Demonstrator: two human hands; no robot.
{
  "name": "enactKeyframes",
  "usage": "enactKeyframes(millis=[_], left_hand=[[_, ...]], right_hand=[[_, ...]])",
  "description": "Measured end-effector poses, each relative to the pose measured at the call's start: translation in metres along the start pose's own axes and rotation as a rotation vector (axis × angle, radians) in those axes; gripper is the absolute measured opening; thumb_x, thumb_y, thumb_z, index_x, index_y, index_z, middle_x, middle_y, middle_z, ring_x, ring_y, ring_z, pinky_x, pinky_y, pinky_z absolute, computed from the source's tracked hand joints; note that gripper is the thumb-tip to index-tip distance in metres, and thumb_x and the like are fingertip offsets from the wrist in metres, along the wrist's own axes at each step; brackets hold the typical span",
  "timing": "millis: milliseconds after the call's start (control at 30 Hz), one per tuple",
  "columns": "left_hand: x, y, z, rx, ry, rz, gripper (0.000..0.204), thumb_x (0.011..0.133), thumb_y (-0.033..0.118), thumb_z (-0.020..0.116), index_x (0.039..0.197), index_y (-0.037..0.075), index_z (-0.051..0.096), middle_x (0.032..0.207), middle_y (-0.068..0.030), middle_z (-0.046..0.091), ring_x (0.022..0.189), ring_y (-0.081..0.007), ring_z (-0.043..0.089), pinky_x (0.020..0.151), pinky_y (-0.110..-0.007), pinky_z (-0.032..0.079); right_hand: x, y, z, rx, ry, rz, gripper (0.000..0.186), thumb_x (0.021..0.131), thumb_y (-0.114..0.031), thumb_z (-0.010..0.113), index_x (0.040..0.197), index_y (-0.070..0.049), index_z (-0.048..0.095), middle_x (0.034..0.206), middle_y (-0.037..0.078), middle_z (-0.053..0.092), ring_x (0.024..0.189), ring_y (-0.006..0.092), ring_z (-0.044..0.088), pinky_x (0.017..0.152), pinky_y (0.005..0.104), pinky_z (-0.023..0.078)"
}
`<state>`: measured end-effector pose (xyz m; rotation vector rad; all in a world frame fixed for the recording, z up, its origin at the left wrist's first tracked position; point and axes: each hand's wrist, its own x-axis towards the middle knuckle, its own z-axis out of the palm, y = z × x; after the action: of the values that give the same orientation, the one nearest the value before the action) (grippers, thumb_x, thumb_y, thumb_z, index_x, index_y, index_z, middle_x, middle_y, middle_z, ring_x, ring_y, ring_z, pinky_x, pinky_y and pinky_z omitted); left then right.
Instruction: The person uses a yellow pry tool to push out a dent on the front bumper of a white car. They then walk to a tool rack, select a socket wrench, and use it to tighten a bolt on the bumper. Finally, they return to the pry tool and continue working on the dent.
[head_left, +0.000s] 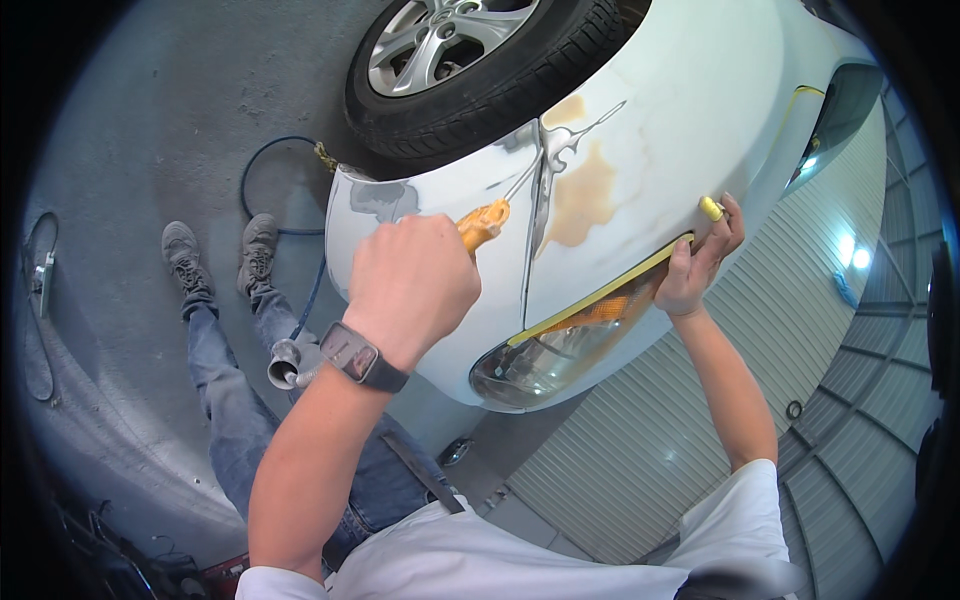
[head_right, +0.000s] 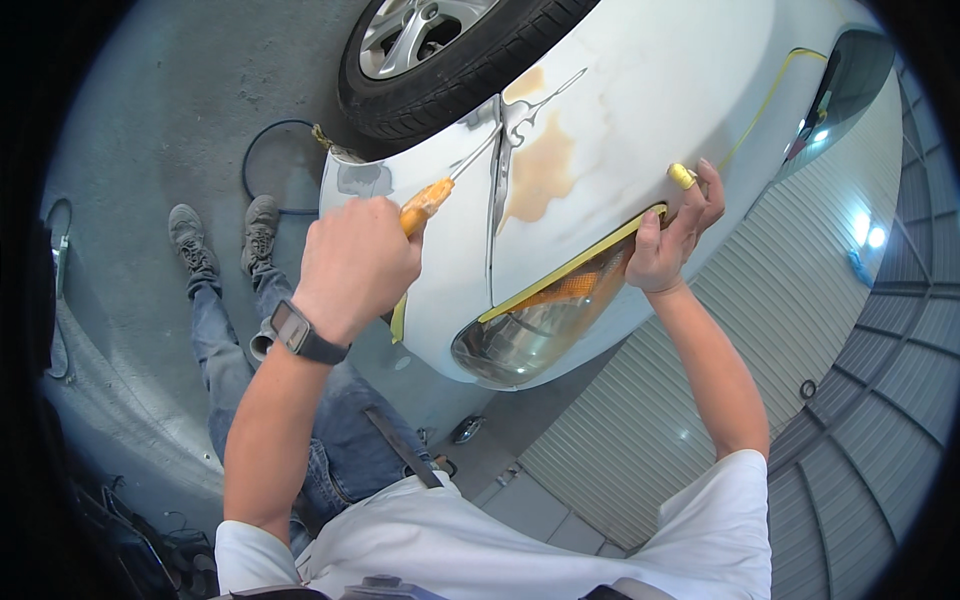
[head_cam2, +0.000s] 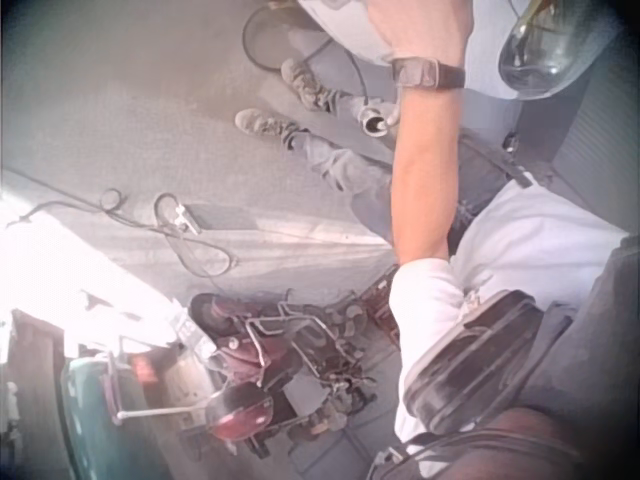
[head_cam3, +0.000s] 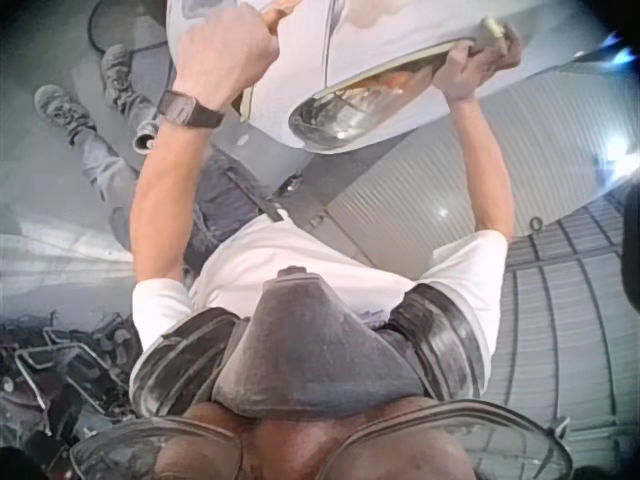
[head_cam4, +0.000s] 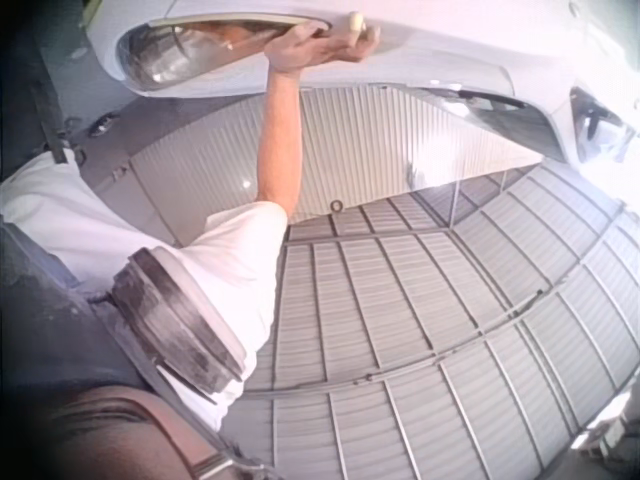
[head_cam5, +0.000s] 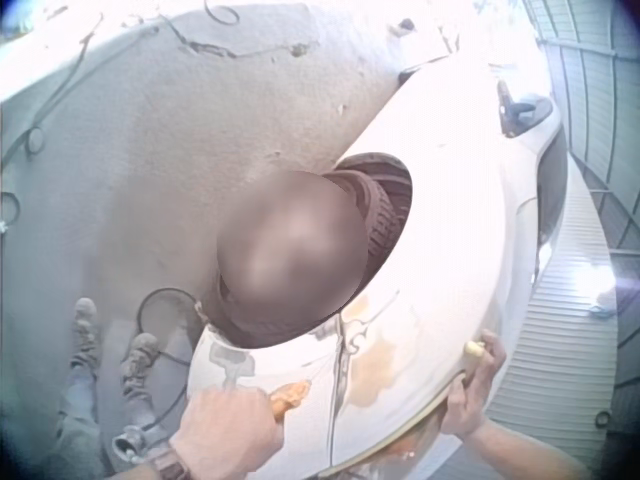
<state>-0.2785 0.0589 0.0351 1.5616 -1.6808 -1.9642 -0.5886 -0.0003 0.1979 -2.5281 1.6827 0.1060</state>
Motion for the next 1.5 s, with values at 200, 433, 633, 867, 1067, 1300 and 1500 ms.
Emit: enactKeyframes(millis=[200, 433, 633, 867, 1067, 1300, 1500], left_hand=[[0.021, 0.005, -0.016, 0.012, 0.109, 0.055, 0.021, 0.085, 0.014, 0.06, 0.083, -0.002, 0.073, 0.08, -0.0229, 0.072, 0.076, -0.0393, 0.073, 0.071, -0.047, 0.058], [0.014, 0.002, -0.021, 0.001, 0.031, 0.08, 0.022, 0.086, 0.016, 0.062, 0.08, -0.003, 0.072, 0.077, -0.0228, 0.071, 0.073, -0.0392, 0.072, 0.069, -0.046, 0.058], [-0.027, -0.016, -0.005, 0.03, -0.124, 0.059, 0.027, 0.088, 0.024, 0.068, 0.08, -0.001, 0.073, 0.071, -0.0204, 0.068, 0.069, -0.0381, 0.07, 0.067, -0.046, 0.056], [-0.01, -0.039, 0.008, -0.025, 0.097, 0.177, 0.018, 0.082, 0.012, 0.061, 0.075, 0.0, 0.072, 0.069, -0.0186, 0.068, 0.065, -0.0343, 0.071, 0.061, -0.043, 0.055], [-0.008, -0.046, 0.011, -0.051, 0.059, 0.202, 0.019, 0.083, 0.012, 0.059, 0.074, 0.0, 0.072, 0.07, -0.0184, 0.069, 0.066, -0.0325, 0.071, 0.061, -0.043, 0.055], [-0.012, -0.05, 0.017, -0.075, 0.096, 0.211, 0.018, 0.084, 0.011, 0.058, 0.076, 0.002, 0.072, 0.068, -0.0166, 0.068, 0.064, -0.031, 0.07, 0.061, -0.042, 0.054], [-0.003, -0.054, 0.023, -0.092, 0.125, 0.255, 0.017, 0.084, 0.011, 0.059, 0.076, 0.001, 0.071, 0.067, -0.0161, 0.067, 0.063, -0.0307, 0.07, 0.06, -0.04, 0.054]], right_hand=[[-0.001, 0.0, -0.002, -0.05, 0.001, -0.002, 0.063, 0.086, -0.021, 0.048, 0.143, 0.004, 0.039, 0.153, 0.023, 0.023, 0.142, 0.0382, 0.026, 0.119, 0.0526, 0.025], [-0.001, 0.0, -0.002, -0.039, -0.022, 0.006, 0.063, 0.089, -0.024, 0.047, 0.144, 0.003, 0.038, 0.154, 0.021, 0.02, 0.142, 0.0369, 0.025, 0.119, 0.0519, 0.026], [-0.002, 0.0, 0.0, -0.031, -0.026, 0.039, 0.062, 0.091, -0.028, 0.045, 0.144, 0.002, 0.037, 0.155, 0.02, 0.018, 0.143, 0.0351, 0.024, 0.119, 0.0517, 0.026], [0.0, -0.002, 0.0, -0.023, -0.056, 0.077, 0.065, 0.09, -0.032, 0.044, 0.145, 0.001, 0.033, 0.154, 0.018, 0.017, 0.145, 0.0338, 0.021, 0.119, 0.0529, 0.025], [0.0, -0.002, 0.002, 0.005, -0.071, 0.086, 0.068, 0.091, -0.034, 0.042, 0.147, 0.001, 0.028, 0.152, 0.017, 0.016, 0.146, 0.0336, 0.017, 0.119, 0.0527, 0.024], [0.002, -0.003, -0.002, -0.056, -0.115, 0.072, 0.069, 0.09, -0.034, 0.043, 0.147, 0.002, 0.025, 0.152, 0.016, 0.015, 0.147, 0.0332, 0.017, 0.121, 0.0528, 0.023], [0.003, -0.005, 0.001, -0.004, -0.103, 0.076, 0.068, 0.09, -0.034, 0.045, 0.146, -0.001, 0.026, 0.151, 0.015, 0.018, 0.147, 0.0307, 0.018, 0.121, 0.052, 0.024]])
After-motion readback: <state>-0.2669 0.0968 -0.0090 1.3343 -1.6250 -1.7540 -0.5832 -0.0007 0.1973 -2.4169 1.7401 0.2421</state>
